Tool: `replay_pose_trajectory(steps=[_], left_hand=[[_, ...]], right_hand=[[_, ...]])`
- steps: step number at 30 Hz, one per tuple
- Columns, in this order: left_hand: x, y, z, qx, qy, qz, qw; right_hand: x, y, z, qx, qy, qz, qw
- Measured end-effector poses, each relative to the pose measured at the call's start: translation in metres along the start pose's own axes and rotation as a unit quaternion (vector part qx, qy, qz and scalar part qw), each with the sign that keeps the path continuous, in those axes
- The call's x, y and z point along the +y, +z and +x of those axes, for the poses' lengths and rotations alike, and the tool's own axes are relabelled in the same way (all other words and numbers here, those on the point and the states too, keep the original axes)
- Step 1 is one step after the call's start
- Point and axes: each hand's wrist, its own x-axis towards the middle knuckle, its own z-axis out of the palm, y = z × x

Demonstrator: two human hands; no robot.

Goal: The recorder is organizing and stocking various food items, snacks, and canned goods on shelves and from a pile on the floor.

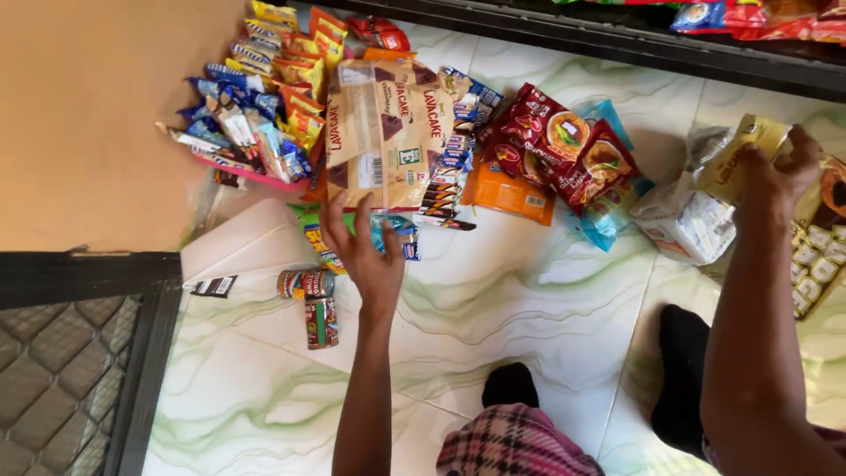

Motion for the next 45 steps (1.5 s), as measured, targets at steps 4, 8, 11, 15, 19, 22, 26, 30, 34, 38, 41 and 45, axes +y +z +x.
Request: replay_pose_trajectory(steps=[4,8,11,15,19,22,26,30,34,38,41,45], left_hand=[[0.012,0.022,-0.006,-0.051,0.078,0.032,0.995],[0.038,0.037,-0.006,-0.098,0.099,0.07,0.988],[0.048,0.047,-0.014,-0.128,0.09,0.08,0.984],[0.055,0.063,-0.018,-0.112,0.096,0.077,0.986],[0.068,0.096,-0.011,-0.147,0.124,-0.06,0.979],[0.074,0.145,0.008,-0.202,0.132,-0.122,0.963],[0.058,0.222,0.043,-0.298,0.103,-0.088,0.945],[0.013,0.289,0.094,-0.354,-0.015,-0.041,0.934],[0.01,0.29,0.166,-0.304,-0.174,0.012,0.937],[0.054,0.24,0.212,-0.276,-0.181,-0.002,0.944],[0.08,0.224,0.216,-0.222,-0.261,-0.108,0.933],[0.069,0.245,0.235,-0.131,-0.212,-0.162,0.955]], right_hand=[[-0.02,0.012,-0.017,0.016,0.074,-0.048,0.996],[-0.033,0.054,-0.009,-0.026,0.091,-0.123,0.988],[-0.078,0.084,-0.024,-0.103,-0.012,-0.392,0.914],[-0.098,0.137,-0.023,-0.131,-0.15,-0.49,0.849],[-0.076,0.204,-0.022,-0.331,-0.184,-0.493,0.783],[-0.066,0.233,-0.024,-0.319,-0.3,-0.535,0.722],[-0.125,0.256,-0.038,-0.319,-0.105,-0.469,0.817],[-0.17,0.277,-0.028,-0.357,-0.035,-0.36,0.861],[-0.189,0.31,0.001,-0.36,0.034,-0.235,0.902],[-0.175,0.334,0.04,-0.4,0.058,-0.118,0.907],[-0.172,0.337,0.05,-0.4,0.105,0.11,0.904],[-0.173,0.332,0.056,-0.283,0.212,0.255,0.9]])
